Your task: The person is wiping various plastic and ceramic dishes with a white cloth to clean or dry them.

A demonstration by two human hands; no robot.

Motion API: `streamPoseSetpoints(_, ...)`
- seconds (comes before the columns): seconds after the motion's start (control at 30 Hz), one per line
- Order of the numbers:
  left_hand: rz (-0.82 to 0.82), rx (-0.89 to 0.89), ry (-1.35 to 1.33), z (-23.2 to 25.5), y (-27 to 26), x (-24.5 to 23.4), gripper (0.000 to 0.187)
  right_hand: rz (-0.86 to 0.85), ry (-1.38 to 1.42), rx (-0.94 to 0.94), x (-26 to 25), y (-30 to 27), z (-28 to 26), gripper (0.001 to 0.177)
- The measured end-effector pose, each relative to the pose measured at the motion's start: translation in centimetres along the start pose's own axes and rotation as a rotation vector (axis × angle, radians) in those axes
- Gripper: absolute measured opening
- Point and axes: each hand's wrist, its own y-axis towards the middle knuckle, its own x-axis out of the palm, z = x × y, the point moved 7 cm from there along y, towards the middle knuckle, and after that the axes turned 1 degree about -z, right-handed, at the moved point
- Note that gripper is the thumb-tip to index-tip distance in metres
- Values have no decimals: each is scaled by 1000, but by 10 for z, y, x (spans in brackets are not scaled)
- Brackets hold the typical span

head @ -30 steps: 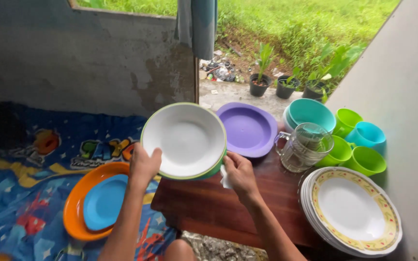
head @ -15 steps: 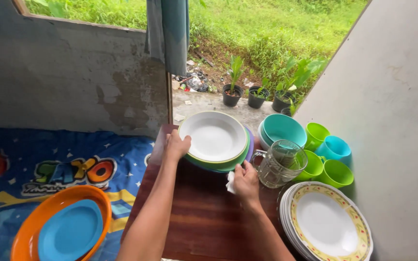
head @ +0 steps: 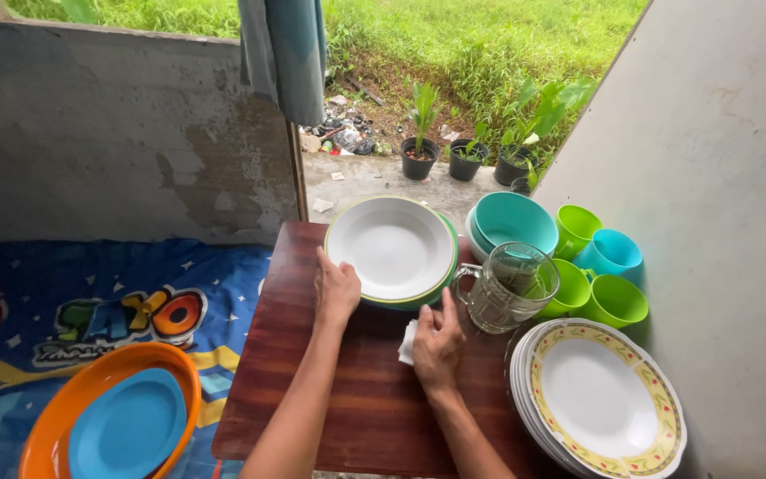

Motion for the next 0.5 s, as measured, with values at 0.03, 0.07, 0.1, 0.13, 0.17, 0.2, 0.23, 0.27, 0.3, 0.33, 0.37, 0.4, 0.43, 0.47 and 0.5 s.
streamPoseSetpoints(0.03,-2,3,-1,14,-6,-9,60,4,0,0,0,2,0,57)
streamPoseSetpoints(0.07,-14,-9,-10,24,-16,-17,63,-1,-1,-42,-1,-1,-1,57)
streamPoseSetpoints(0.1,-25,-22,-19,34,-26,-25,67,-7,-2,-84,-2,-4,-2,58)
streamPoseSetpoints(0.13,-27,-22,-16,30,-26,-23,67,-6,-1,-81,0,-1,1,58)
streamPoseSetpoints(0.17,-46,-23,-12,27,-26,-20,65,15,-1,-58,0,2,5,57)
streamPoseSetpoints(0.2,-60,-18,-10,27,-24,-18,62,40,3,-40,2,7,7,55)
streamPoseSetpoints(0.23,-59,-11,-9,30,-23,-18,62,44,9,-42,4,9,11,55)
streamPoseSetpoints(0.27,-57,-22,-11,29,-24,-18,60,93,-32,-65,3,10,15,52)
streamPoseSetpoints(0.3,-54,-32,-13,28,-25,-17,59,143,-73,-87,2,10,20,49)
streamPoseSetpoints(0.33,-56,-34,-11,47,-36,-30,59,142,-74,-84,1,7,18,49)
streamPoseSetpoints(0.37,-91,-110,-32,60,-47,-40,57,145,-69,-73,0,5,17,48)
streamPoseSetpoints(0.4,-126,-184,-53,75,-57,-50,56,150,-63,-63,-1,4,15,47)
streamPoseSetpoints(0.43,-127,-185,-52,70,-56,-45,56,150,-64,-61,-2,2,14,47)
streamPoseSetpoints(0.47,-133,-204,-56,65,-55,-41,57,147,-62,-67,-2,1,12,46)
streamPoseSetpoints(0.5,-139,-224,-60,60,-54,-37,58,144,-60,-74,-2,-1,10,46)
